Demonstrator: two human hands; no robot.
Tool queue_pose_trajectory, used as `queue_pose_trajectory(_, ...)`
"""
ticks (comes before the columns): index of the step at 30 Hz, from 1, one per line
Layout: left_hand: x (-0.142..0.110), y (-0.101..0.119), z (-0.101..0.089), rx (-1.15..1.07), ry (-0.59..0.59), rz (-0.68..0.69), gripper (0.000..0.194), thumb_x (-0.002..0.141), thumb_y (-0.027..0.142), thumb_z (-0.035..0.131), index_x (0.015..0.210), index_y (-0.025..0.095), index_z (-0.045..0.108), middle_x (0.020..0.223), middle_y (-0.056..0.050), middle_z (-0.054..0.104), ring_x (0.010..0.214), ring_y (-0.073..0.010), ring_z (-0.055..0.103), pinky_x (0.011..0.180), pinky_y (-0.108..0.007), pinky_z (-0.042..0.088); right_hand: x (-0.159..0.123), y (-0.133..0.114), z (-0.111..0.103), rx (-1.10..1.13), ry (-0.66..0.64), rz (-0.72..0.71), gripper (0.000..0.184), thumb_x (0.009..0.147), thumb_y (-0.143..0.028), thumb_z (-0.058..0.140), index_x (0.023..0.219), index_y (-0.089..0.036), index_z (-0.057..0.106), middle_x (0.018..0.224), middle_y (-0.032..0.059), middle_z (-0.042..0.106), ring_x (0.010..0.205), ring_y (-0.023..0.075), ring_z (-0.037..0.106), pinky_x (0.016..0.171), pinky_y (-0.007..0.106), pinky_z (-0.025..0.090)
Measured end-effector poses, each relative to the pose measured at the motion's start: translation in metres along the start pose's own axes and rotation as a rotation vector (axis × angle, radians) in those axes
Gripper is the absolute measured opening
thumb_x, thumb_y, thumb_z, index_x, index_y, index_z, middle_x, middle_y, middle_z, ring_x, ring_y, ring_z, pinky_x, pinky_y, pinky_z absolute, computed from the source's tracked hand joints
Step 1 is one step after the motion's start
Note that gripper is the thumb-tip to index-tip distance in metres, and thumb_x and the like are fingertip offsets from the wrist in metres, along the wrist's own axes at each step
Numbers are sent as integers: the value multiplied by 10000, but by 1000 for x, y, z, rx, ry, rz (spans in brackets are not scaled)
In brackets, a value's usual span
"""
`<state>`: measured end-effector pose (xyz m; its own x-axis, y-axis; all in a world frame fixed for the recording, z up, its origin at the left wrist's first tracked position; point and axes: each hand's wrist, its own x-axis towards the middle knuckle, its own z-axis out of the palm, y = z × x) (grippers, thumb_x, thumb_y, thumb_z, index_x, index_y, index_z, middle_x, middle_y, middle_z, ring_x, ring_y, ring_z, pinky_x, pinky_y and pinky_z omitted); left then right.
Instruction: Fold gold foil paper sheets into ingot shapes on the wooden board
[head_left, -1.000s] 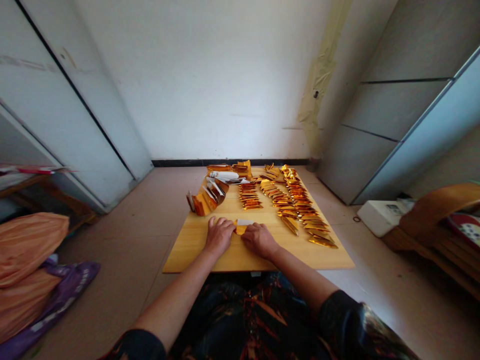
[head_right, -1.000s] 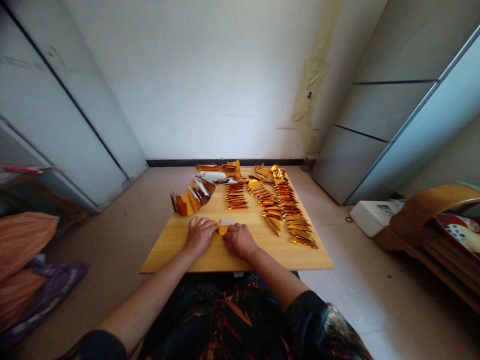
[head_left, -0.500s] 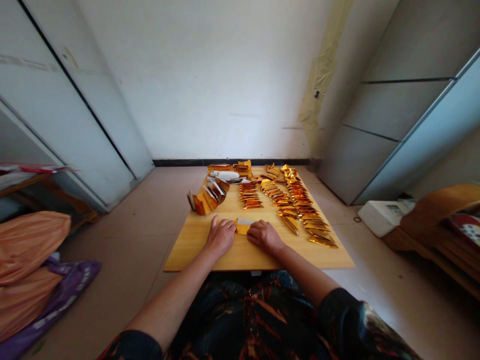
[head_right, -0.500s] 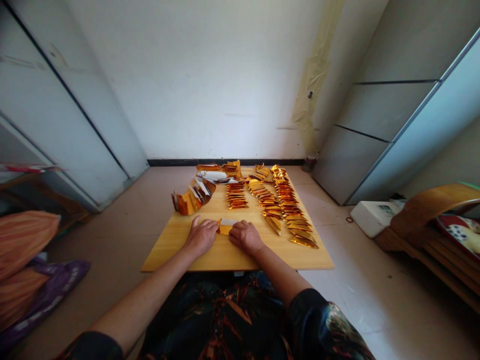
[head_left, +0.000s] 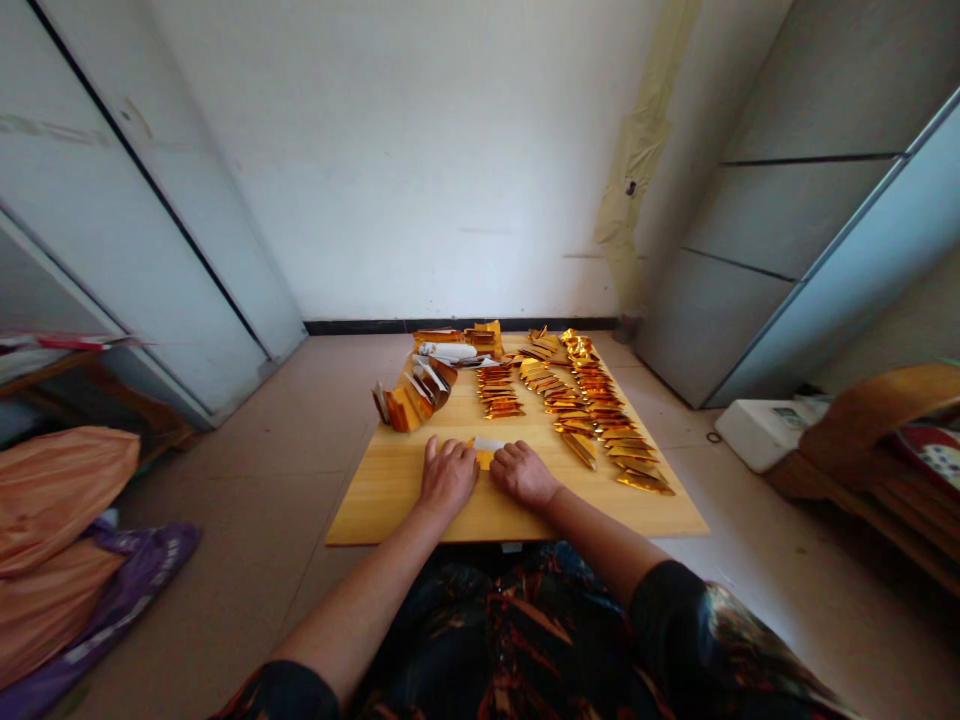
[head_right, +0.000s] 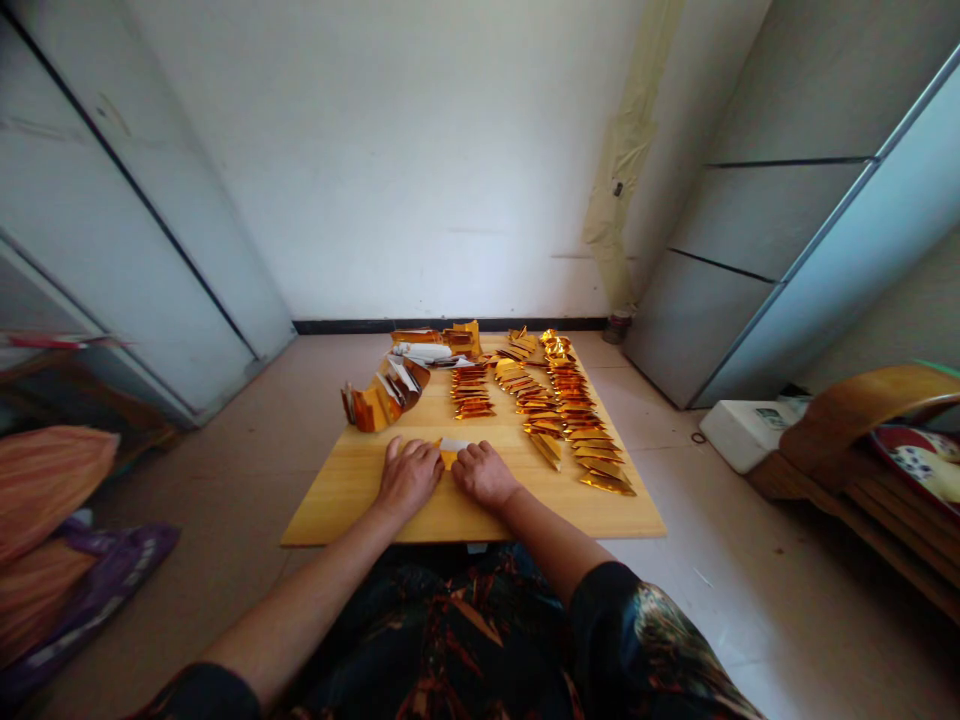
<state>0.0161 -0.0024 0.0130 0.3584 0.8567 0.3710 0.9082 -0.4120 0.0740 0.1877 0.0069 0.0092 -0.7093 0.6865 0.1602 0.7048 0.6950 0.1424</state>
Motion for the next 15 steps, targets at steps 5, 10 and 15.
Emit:
queue_pose_trajectory(5,-1,2,-1,7,12,42,131,839,283,522,869,202,621,948,-88,672,990,-248,546,1040,-541,203,2,0,-3,1,2,15,252,950,-183,387,865,-139,620,871,88,610,816,195,490,726,338,315)
queue_pose_trajectory(10,2,0,-1,20,9,52,148,862,241,472,841,209,615,873,-68,672,939,-230,557,1047,-538,197,6,9,-12,32,-93,35,224,928,-215,453,865,-138,654,885,89,636,824,181,537,680,300,332)
queue_pose_trajectory(15,3,-2,0,15,4,51,167,869,246,457,844,209,618,863,-69,670,930,-231,558,1046,-545,190,11,13,-18,15,-149,-32,210,905,-162,467,857,-134,669,849,93,645,789,179,555,648,293,335)
